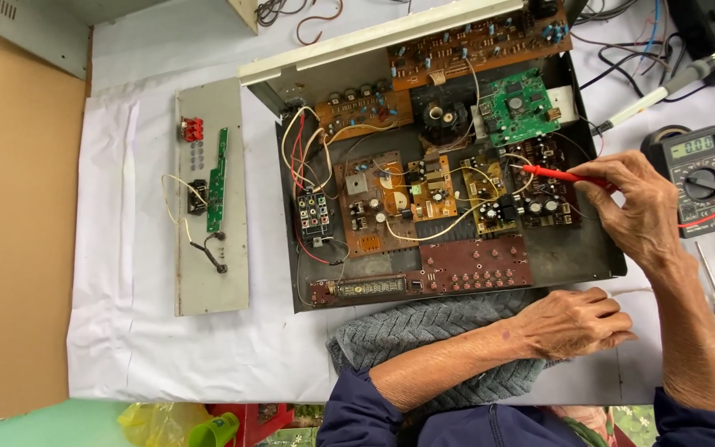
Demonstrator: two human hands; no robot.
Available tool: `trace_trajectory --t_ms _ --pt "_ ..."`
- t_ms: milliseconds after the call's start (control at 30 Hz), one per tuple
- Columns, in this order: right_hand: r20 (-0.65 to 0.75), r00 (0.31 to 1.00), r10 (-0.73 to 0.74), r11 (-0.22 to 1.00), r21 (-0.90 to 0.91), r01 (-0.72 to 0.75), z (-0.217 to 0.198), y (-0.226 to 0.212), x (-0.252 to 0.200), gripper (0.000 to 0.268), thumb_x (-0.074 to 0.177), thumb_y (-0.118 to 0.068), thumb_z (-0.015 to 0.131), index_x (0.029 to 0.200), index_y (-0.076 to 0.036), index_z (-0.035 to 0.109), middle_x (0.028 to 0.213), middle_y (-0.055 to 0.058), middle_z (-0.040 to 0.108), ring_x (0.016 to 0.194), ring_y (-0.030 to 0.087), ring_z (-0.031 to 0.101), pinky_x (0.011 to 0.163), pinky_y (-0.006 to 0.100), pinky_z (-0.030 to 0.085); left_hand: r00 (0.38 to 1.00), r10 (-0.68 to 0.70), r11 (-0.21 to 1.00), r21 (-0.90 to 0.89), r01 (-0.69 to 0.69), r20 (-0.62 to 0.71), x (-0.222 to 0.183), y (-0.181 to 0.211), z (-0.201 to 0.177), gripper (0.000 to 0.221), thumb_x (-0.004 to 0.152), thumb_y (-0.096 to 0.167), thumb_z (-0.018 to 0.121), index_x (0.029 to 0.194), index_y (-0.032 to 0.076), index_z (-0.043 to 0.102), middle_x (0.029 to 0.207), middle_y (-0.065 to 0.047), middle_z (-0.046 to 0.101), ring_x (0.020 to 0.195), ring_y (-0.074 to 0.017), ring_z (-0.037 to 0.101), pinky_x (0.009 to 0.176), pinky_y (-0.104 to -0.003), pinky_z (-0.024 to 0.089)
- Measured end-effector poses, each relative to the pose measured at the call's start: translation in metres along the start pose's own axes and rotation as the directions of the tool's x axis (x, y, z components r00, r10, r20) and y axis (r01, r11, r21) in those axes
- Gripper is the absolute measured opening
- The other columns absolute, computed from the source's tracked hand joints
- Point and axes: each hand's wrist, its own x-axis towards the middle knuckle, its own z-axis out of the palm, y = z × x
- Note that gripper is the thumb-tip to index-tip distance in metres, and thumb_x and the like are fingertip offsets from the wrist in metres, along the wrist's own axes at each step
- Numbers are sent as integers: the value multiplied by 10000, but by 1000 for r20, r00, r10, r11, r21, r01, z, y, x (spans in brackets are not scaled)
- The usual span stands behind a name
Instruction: Testing electronic circuits on an open device using a digital multimeter probe to diagnose issues.
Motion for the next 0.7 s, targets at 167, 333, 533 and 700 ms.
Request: trace_trajectory --t_ms 167,333,533,700 --pt "6 1000 1 1000 14 -1 3 0 1 179 1044 -30 793 1216 -75 778 1164 88 711 971 196 618 895 308 496 1000 0 1000 22 0 2 1 0 -3 236 1082 229 548 925 63 604 856 -75 631 834 -299 635 731 -393 499" --pt "3 1000 -15 1000 4 15 3 -2 1 165 1055 -18 807 1212 -63 787 1142 93 705 945 197 614 866 306 505 1000 10 1000 21 -10 0 1 0 -2 248 1085 230 532 921 54 595 862 -82 627 834 -298 626 729 -391 493" --pt "8 1000 -22 1000 -7 22 6 3 -3 170 1072 -21 820 1234 -62 788 1147 91 713 1008 224 614 897 328 508 1000 1 999 47 -1 9 0 1 -2 214 1089 215 515 937 76 574 876 -70 629 862 -295 633 731 -381 472" --pt "31 999 -8 1000 22 7 5 -3 -1 160 1086 24 808 1232 -38 784 1135 94 720 958 214 582 879 313 498 1000 -4 997 74 4 -9 -1 1 -3 239 1084 224 513 897 84 564 857 -63 637 842 -288 620 728 -378 448"
